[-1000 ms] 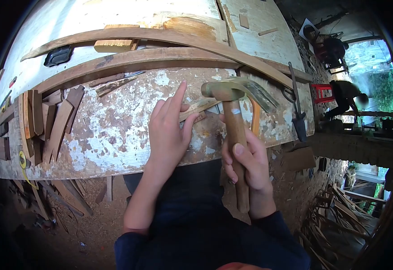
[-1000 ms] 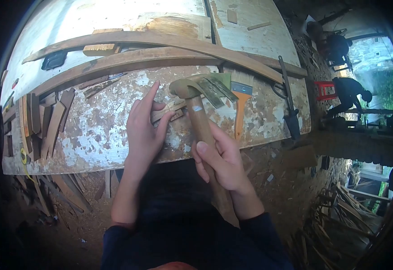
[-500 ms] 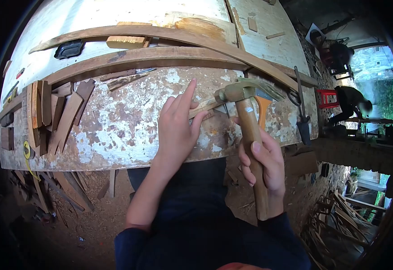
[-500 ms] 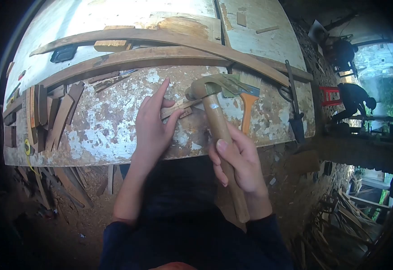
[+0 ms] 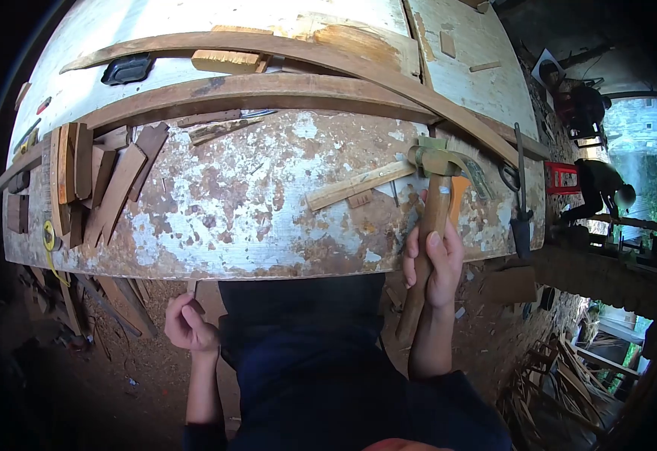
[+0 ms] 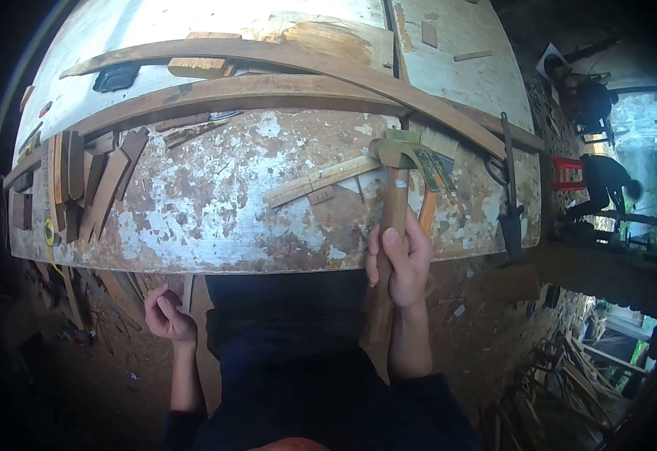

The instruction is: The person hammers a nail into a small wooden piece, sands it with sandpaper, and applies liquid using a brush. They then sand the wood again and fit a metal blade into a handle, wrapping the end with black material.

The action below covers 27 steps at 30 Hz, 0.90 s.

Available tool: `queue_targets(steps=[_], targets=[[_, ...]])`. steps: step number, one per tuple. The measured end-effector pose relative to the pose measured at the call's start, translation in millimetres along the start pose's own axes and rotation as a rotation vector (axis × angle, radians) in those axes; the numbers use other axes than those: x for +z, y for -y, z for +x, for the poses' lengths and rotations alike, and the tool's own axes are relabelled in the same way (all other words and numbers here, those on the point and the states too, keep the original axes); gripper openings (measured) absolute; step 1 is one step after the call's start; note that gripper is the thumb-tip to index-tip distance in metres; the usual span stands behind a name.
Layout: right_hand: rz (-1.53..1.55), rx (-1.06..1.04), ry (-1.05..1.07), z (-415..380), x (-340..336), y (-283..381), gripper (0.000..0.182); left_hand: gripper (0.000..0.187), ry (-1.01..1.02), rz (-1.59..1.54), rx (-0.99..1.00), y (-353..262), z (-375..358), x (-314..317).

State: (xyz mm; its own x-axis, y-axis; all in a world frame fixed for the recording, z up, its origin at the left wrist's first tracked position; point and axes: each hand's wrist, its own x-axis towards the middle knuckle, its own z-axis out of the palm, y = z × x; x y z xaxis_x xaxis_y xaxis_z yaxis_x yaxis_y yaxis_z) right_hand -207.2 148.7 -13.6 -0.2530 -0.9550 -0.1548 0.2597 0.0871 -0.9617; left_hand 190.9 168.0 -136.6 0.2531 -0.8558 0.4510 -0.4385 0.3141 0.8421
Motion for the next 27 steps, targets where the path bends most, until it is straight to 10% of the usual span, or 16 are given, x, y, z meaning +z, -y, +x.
queue_targets(steps=[4, 6, 9, 27], targets=[[0.011, 0.0, -0.03, 5, 1, -6, 0.069, 0.056, 0.388, 0.371, -0.904, 144, -110, -96], [-0.012, 0.011, -0.037, 4, 1, -5, 0.07, 0.075, 0.579, 0.324, -1.692, 152, -150, -115], [-0.055, 0.015, -0.019, 5, 0, -5, 0.071, 0.082, 0.567, -0.525, -1.761, 166, -227, -135], [-0.057, 0.032, -0.026, 5, 1, -7, 0.075, 0.082, 0.382, -0.552, -1.826, 148, -218, -136]])
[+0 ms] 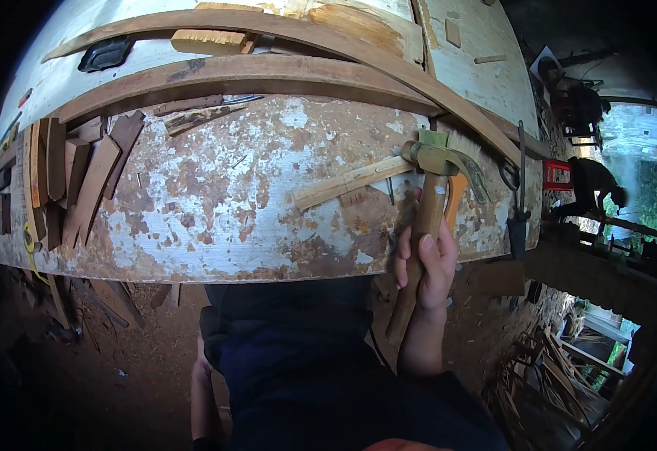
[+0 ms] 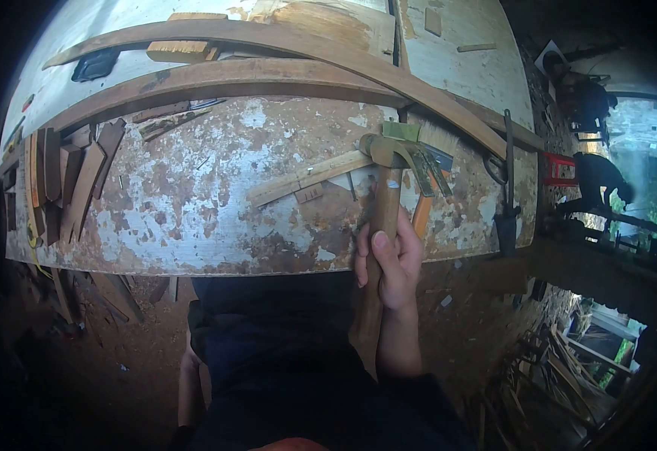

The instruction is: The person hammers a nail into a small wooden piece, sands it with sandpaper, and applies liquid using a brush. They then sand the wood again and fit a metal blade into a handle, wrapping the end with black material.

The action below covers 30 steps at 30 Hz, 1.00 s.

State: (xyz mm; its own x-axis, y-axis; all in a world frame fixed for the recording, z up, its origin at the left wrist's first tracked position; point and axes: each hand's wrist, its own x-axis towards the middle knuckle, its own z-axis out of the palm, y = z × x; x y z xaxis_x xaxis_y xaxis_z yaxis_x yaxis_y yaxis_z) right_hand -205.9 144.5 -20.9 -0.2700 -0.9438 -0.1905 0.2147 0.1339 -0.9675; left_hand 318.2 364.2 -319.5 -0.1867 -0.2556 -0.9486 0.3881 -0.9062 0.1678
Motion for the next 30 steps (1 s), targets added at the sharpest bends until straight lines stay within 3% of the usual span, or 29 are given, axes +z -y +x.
queue_targets(steps=[20, 23, 26, 29, 30], targets=[[0.013, -0.006, -0.024, 1, 0, -4, 0.081, 0.079, -0.013, -0.076, 0.013, -33, 21, 9], [0.002, 0.0, -0.021, 2, -1, -3, 0.08, 0.08, -0.207, 0.131, 0.076, -64, 11, 27], [-0.002, 0.002, -0.008, 2, -1, -4, 0.08, 0.054, -0.59, 0.444, 0.754, -103, 10, 21], [0.002, -0.01, -0.006, 2, 0, -5, 0.08, 0.029, -0.719, 0.472, 1.38, -160, -59, 128], [0.027, -0.009, 0.01, 1, -2, -5, 0.077, 0.023, -0.666, 0.474, 1.468, -170, -79, 165]])
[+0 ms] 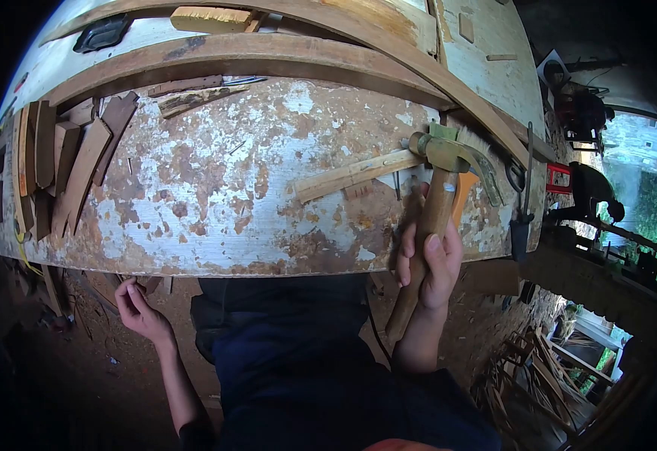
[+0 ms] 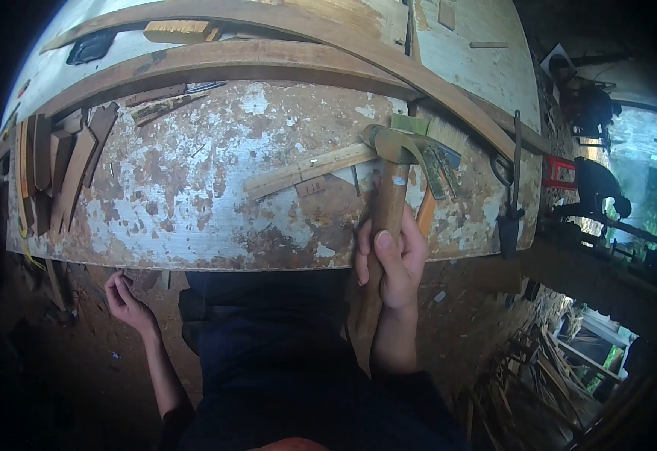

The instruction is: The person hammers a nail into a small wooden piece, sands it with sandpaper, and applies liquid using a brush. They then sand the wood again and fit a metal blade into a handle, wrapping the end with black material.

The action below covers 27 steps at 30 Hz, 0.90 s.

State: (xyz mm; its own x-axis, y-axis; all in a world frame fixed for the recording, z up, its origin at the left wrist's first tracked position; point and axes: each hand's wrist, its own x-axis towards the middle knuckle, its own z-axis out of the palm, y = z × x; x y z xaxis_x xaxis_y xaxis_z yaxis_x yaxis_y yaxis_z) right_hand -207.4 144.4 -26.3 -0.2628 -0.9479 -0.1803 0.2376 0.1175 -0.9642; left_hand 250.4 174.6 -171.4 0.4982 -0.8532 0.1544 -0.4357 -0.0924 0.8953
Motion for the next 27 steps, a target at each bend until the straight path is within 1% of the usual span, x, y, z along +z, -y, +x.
queue_targets(steps=[2, 4, 5, 8, 10, 11, 12, 14, 17, 20, 23, 24, 27], targets=[[0.051, 0.001, 0.038, 0, -4, 0, 0.072, 0.012, 0.009, -0.091, 0.165, -72, 5, 29], [0.057, 0.001, 0.04, 0, -3, 1, 0.071, 0.007, 0.116, 0.01, 0.399, -130, 13, 60], [0.059, 0.0, 0.04, 0, -2, 2, 0.07, 0.007, 0.169, 0.061, 0.516, -151, 15, 69], [0.029, -0.005, 0.055, 0, -3, 3, 0.068, 0.017, 0.284, 0.079, 0.669, -191, 15, 80], [0.024, -0.006, 0.054, -1, -4, 2, 0.066, 0.026, 0.461, 0.011, 0.63, -212, 20, 95], [0.021, -0.009, 0.054, -1, -3, 2, 0.065, 0.033, 0.516, -0.046, 0.621, -223, 23, 108], [0.015, -0.007, 0.052, -2, -3, 2, 0.065, 0.036, 0.558, -0.055, 0.664, -232, 25, 120], [0.0, -0.006, 0.051, -1, 0, 4, 0.065, 0.038, 0.596, -0.04, 0.727, -247, 28, 143], [0.016, 0.018, 0.059, -3, 3, 10, 0.064, 0.036, 0.601, -0.018, 0.726, -252, 23, 176], [0.012, 0.005, 0.081, -10, 16, 31, 0.073, 0.038, 0.61, 0.001, 0.729, -241, 17, 201], [0.02, -0.145, 0.05, -26, 35, 50, 0.095, 0.036, 0.594, -0.015, 0.705, -236, 14, 206], [0.021, -0.167, -0.006, -33, 44, 58, 0.103, 0.035, 0.594, -0.026, 0.698, -236, 13, 207], [-0.018, -0.2, 0.022, -41, 45, 59, 0.106, 0.033, 0.589, -0.041, 0.684, -236, 17, 206]])
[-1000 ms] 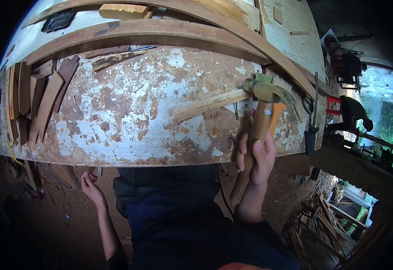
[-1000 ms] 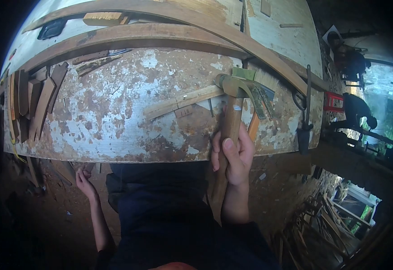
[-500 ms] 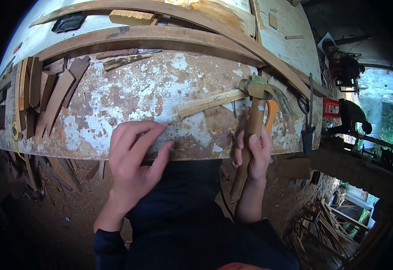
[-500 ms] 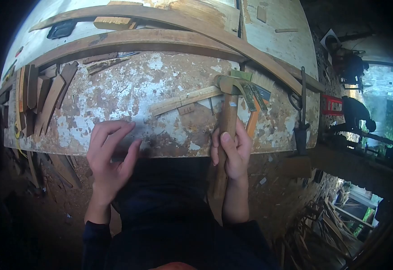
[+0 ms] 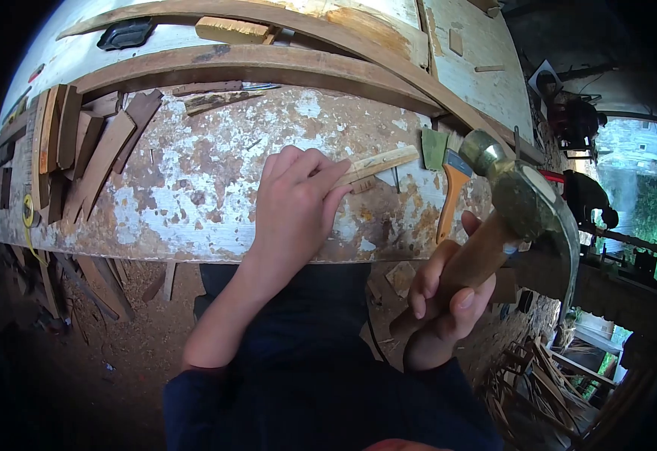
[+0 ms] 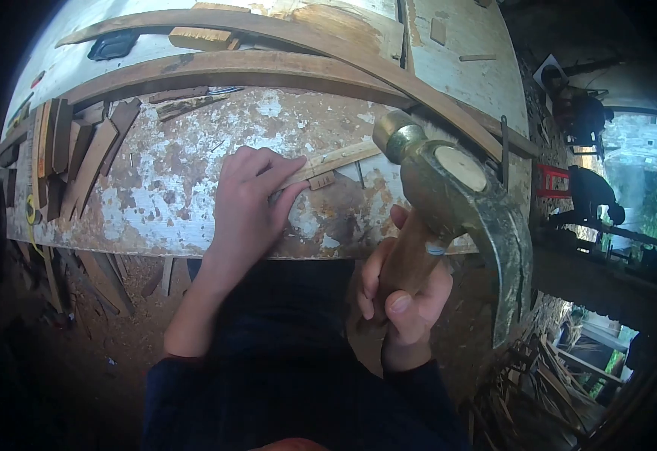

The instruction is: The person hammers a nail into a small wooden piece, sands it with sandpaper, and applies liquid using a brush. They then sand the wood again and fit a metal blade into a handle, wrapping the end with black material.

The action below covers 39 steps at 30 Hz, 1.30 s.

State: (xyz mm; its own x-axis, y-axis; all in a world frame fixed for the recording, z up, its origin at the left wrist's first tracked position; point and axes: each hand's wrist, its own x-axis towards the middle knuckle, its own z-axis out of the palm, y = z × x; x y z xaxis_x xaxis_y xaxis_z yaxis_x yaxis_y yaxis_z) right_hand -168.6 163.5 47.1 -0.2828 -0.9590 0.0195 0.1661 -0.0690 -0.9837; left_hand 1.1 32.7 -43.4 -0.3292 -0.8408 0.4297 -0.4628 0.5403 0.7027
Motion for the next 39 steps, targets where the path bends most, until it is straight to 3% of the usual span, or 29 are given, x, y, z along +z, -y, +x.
queue_targets(steps=[2, 4, 5, 10, 12, 14, 15, 19, 22, 29, 32, 33, 39], targets=[[-0.119, 0.11, 0.049, 10, -5, -13, 0.102, 0.033, 0.0, -0.017, 0.001, 2, 0, 1], [-0.166, 0.48, 0.11, 26, -7, -5, 0.102, 0.032, 0.0, -0.021, -0.001, 2, -1, 1], [-0.125, 0.472, 0.068, 25, -3, 8, 0.096, 0.032, -0.003, -0.023, 0.0, 2, 0, 0], [0.119, -0.026, -0.126, -11, -1, 21, 0.101, 0.032, 0.006, -0.042, -0.015, 3, -1, 1], [0.054, -0.036, -0.009, -4, -9, 12, 0.095, 0.032, 0.003, -0.04, -0.016, 3, 0, 0], [-0.074, 0.221, 0.044, 14, -13, 1, 0.088, 0.032, 0.004, -0.035, -0.013, 3, -1, 0], [-0.2, 0.504, 0.091, 25, -14, 12, 0.083, 0.033, 0.001, -0.042, -0.01, 3, -1, 0], [-0.165, 0.157, -0.017, 21, -19, 6, 0.09, 0.034, -0.011, -0.045, 0.001, 6, 0, 0], [0.023, -0.005, 0.068, 40, -33, -10, 0.078, 0.039, 0.053, -0.029, 0.017, 3, 2, -4], [-0.068, 0.04, 0.044, 88, -32, -45, 0.051, 0.049, 0.172, -0.1, 0.039, 2, 20, -5], [-0.115, 0.029, 0.038, 98, -28, -61, 0.055, 0.046, 0.19, -0.116, 0.06, -3, 24, -1], [-0.04, 0.016, 0.047, 100, -29, -65, 0.044, 0.046, 0.213, -0.13, 0.052, -3, 25, 0], [0.052, 0.028, 0.045, 100, -33, -70, 0.045, 0.038, 0.251, -0.194, 0.038, -2, 25, 9]])
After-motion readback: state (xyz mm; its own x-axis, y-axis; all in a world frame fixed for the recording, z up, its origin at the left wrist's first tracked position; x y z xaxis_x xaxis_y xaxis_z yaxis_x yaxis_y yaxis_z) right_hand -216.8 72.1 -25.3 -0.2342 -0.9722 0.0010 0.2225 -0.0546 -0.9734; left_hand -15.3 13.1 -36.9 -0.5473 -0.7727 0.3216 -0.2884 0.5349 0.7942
